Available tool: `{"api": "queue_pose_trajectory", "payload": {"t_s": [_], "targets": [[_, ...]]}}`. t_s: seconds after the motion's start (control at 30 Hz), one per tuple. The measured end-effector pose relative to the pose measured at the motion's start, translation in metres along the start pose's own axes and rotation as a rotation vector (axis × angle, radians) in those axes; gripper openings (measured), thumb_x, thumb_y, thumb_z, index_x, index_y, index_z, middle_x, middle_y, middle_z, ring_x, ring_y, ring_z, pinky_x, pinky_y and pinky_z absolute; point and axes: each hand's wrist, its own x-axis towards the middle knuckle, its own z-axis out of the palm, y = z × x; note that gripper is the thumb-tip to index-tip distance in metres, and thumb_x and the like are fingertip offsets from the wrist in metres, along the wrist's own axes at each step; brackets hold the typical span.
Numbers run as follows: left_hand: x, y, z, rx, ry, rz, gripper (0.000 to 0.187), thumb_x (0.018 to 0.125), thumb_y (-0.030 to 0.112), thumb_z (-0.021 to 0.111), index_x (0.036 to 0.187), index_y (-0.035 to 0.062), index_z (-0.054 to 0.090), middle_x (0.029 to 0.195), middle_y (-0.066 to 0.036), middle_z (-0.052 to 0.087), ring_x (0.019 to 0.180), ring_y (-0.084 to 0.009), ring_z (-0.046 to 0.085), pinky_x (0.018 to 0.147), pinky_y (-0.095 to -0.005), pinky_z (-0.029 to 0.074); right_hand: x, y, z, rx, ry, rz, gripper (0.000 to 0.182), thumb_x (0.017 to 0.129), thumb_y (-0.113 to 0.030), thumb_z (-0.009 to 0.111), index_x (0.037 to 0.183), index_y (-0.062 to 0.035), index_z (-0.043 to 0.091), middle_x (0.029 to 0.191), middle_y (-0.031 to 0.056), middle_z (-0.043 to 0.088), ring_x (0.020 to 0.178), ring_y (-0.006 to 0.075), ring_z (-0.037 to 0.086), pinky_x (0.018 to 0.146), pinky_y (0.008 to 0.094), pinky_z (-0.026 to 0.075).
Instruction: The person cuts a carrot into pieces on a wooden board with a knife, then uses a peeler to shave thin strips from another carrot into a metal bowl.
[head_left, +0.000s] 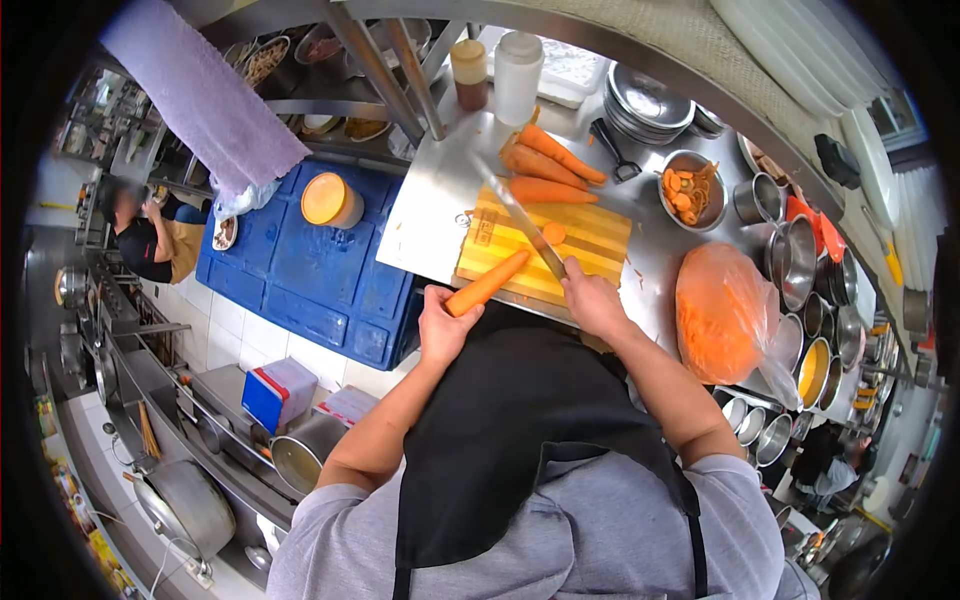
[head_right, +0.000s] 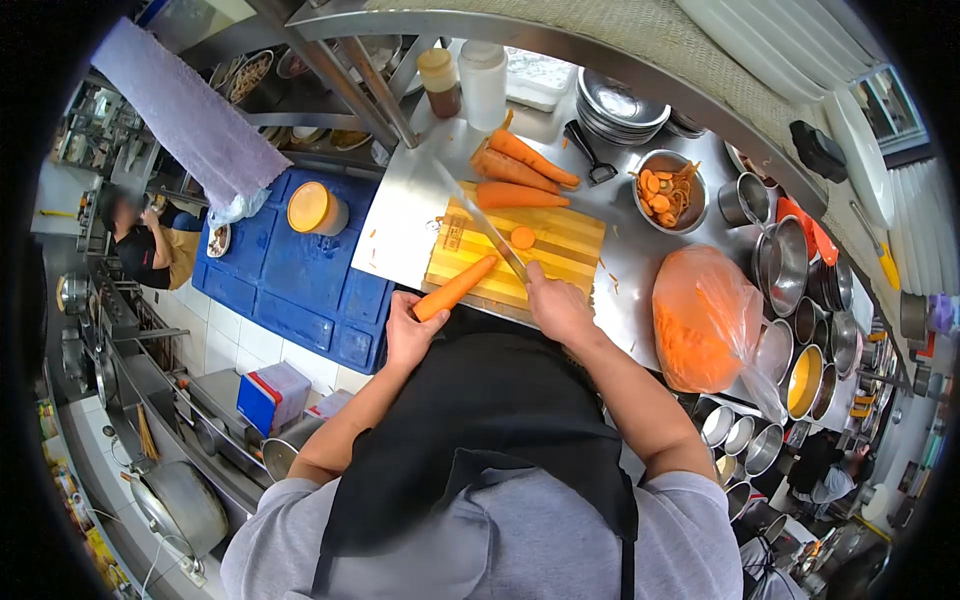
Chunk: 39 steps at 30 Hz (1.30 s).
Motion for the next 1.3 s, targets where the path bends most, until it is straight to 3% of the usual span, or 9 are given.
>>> {"api": "queue_pose_trajectory", "payload": {"t_s": [0.27, 0.53, 0.67, 0.87, 0.93, 1.0, 1.13, 1.27, 1.3], "targets": [[0.002, -0.010, 0.003, 0.005, -0.014, 0.020, 0.052, 0.072, 0.026, 0.090, 0.099, 0.0033, 0.051, 0.085, -0.015, 0.065, 0.078, -0.0293, 0.066, 0.075, -0.0391, 0.054, 0.013, -0.002, 0.022, 0.001, -0.128, 0.033, 0.020, 0.101, -0.019, 0.046, 0.113, -0.0039, 0.043, 0.088, 0.0279, 0.069, 0.085, 0.0483, 0.066, 0.077, 0.0584, 0.050], [0.042, -0.014, -0.032, -0.397, 0.140, 0.029, 0.041, 0.080, 0.016, 0.087, 0.092, 0.0029, 0.050, 0.081, -0.007, 0.057, 0.076, -0.0134, 0.058, 0.069, -0.0312, 0.051, -0.018, 0.022, 0.014, 0.148, 0.004, 0.068, 0.020, 0.101, -0.019, 0.050, 0.114, -0.0057, 0.042, 0.092, 0.0284, 0.069, 0.085, 0.0486, 0.066, 0.077, 0.0573, 0.051], [0.113, 0.000, -0.040, 0.073, 0.326, 0.096, 0.050, 0.079, 0.033, 0.086, 0.097, 0.0006, 0.051, 0.082, -0.016, 0.064, 0.076, -0.0272, 0.066, 0.072, -0.0383, 0.052, -0.039, 0.045, 0.027, 0.343, 0.273, 0.086, 0.029, 0.098, -0.020, 0.057, 0.118, -0.0040, 0.043, 0.098, 0.0296, 0.070, 0.090, 0.0493, 0.067, 0.080, 0.0552, 0.053], [0.165, 0.013, 0.002, 0.324, 0.133, 0.094, 0.057, 0.074, 0.038, 0.085, 0.107, 0.0030, 0.054, 0.101, -0.023, 0.066, 0.096, -0.0410, 0.065, 0.085, -0.0480, 0.052, -0.076, 0.073, 0.048, 0.425, 0.306, 0.175, 0.031, 0.098, -0.019, 0.058, 0.119, -0.0014, 0.042, 0.100, 0.0311, 0.070, 0.091, 0.0508, 0.067, 0.080, 0.0541, 0.054], [0.144, 0.032, 0.011, 0.417, 0.252, 0.195, 0.057, 0.075, 0.031, 0.083, 0.116, 0.0036, 0.055, 0.117, -0.024, 0.060, 0.109, -0.0414, 0.059, 0.090, -0.0482, 0.050, -0.089, 0.077, 0.049, 0.441, 0.312, 0.181, 0.027, 0.099, -0.016, 0.056, 0.117, -0.0011, 0.042, 0.091, 0.0281, 0.071, 0.085, 0.0477, 0.069, 0.074, 0.0518, 0.054], [0.130, 0.045, 0.018, 0.377, 0.316, 0.580, 0.056, 0.078, 0.022, 0.080, 0.124, 0.0038, 0.055, 0.127, -0.022, 0.055, 0.116, -0.0418, 0.056, 0.094, -0.0492, 0.049, -0.100, 0.080, 0.049, 0.527, 0.288, 0.298, 0.023, 0.100, -0.012, 0.054, 0.116, -0.0008, 0.041, 0.080, 0.0237, 0.069, 0.078, 0.0431, 0.070, 0.068, 0.0481, 0.053], [0.086, 0.059, 0.065, 0.383, -0.311, 0.548, 0.063, 0.080, 0.010, 0.076, 0.139, 0.0111, 0.052, 0.127, -0.022, 0.055, 0.118, -0.0428, 0.056, 0.101, -0.0470, 0.048, -0.111, 0.097, 0.063, 0.570, 0.414, 0.269, 0.022, 0.101, -0.007, 0.052, 0.119, -0.0005, 0.041, 0.068, 0.0133, 0.063, 0.059, 0.0247, 0.064, 0.056, 0.0359, 0.049], [0.081, 0.083, 0.108, 0.391, -0.426, 0.524, 0.064, 0.082, 0.010, 0.072, 0.143, 0.0143, 0.052, 0.130, -0.024, 0.054, 0.118, -0.0414, 0.057, 0.100, -0.0468, 0.049, -0.118, 0.099, 0.063, 0.630, 0.448, 0.275, 0.024, 0.101, -0.007, 0.052, 0.120, 0.0000, 0.040, 0.067, 0.0128, 0.063, 0.058, 0.0228, 0.062, 0.055, 0.0350, 0.047], [0.086, 0.082, 0.122, 0.395, -0.407, 0.553, 0.055, 0.084, 0.008, 0.069, 0.138, 0.0135, 0.056, 0.124, -0.025, 0.057, 0.116, -0.0416, 0.058, 0.098, -0.0466, 0.050, -0.121, 0.090, 0.052, 0.661, 0.430, 0.323, 0.020, 0.100, -0.008, 0.054, 0.114, -0.0008, 0.042, 0.071, 0.0176, 0.066, 0.066, 0.0315, 0.068, 0.062, 0.0395, 0.051]]}}
